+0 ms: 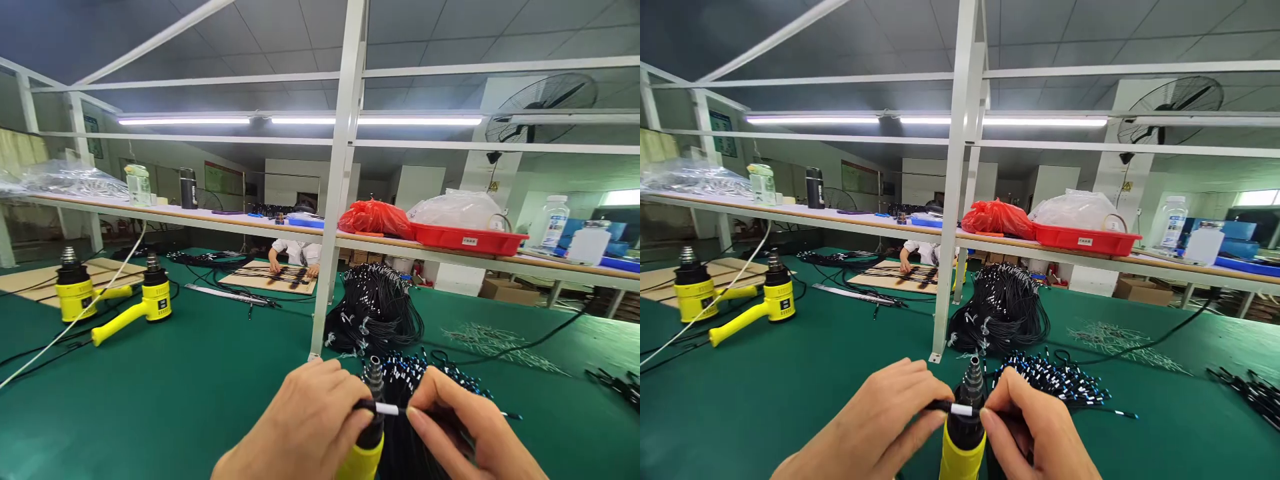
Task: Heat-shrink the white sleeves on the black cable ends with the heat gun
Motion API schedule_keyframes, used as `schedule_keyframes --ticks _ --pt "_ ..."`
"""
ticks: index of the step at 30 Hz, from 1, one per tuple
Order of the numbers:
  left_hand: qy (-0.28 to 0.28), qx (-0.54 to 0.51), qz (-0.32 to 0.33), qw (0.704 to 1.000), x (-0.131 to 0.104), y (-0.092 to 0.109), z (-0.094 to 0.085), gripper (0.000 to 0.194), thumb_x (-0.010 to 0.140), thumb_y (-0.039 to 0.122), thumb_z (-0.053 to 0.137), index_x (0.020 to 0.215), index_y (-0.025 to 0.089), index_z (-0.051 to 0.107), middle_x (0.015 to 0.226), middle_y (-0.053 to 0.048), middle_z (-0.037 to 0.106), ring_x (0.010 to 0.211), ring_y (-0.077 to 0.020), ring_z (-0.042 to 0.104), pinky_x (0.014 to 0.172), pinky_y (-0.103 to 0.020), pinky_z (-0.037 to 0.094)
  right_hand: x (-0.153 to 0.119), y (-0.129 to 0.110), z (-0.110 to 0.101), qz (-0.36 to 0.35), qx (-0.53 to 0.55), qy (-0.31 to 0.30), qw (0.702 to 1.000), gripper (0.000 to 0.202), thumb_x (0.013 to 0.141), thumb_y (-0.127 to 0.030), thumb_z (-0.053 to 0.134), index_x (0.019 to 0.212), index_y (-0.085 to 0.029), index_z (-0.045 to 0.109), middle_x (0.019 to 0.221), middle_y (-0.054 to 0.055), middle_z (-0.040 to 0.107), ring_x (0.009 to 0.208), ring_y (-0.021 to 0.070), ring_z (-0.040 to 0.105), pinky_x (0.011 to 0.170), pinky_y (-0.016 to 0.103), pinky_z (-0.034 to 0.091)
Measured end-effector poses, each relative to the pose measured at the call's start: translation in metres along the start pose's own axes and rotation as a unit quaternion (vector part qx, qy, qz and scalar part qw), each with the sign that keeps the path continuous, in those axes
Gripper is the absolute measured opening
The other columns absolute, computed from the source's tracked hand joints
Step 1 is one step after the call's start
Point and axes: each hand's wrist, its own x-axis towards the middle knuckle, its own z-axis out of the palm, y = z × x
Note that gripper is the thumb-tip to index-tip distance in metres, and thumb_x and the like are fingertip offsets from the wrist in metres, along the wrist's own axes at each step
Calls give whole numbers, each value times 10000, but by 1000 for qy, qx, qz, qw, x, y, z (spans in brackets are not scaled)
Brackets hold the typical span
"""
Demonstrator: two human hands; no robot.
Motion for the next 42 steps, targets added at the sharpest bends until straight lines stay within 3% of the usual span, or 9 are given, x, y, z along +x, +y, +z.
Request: schedule_keyframes --ticks 3,7,12,17,29,42 --pt "-26 -28 -42 998 9 -12 0 135 943 252 467 860 201 560 837 19 603 788 -161 522 730 -285 378 10 1 -7 1 4 16 1000 335 955 -431 356 755 -174 438 661 -6 408 585 109 339 519 221 295" --pt "-59 -55 -113 990 23 -28 9 282 947 384 444 755 182 481 747 20 525 722 -145 462 663 -268 334 25 7 -8 35 21 40 998 317 935 -416 427 746 -162 426 679 -16 403 609 99 327 531 216 279" --pt "-54 -134 -174 974 33 -38 23 402 955 474 377 699 169 427 698 35 500 664 -114 423 627 -248 300 37 15 -4 39 31 50 997 294 920 -384 457 738 -154 431 684 -19 422 618 92 347 526 210 270" --pt "-48 -219 -194 955 36 -40 33 481 986 473 258 661 164 432 635 40 484 603 -95 417 591 -242 295 38 20 -4 46 15 55 997 268 908 -345 469 723 -156 423 682 -21 431 614 92 350 529 217 273" --pt "-34 -225 -224 948 43 -46 47 415 943 482 388 696 165 493 644 40 495 618 -104 393 589 -237 280 52 41 -4 48 -17 58 997 201 874 -300 484 733 -160 454 703 -19 481 643 100 397 560 215 330" --pt "-34 -248 -222 942 46 -50 48 328 919 438 446 751 170 535 699 30 543 660 -120 437 602 -237 303 55 43 -4 42 -37 61 997 185 865 -285 489 735 -155 462 710 -3 520 649 107 435 561 217 314"
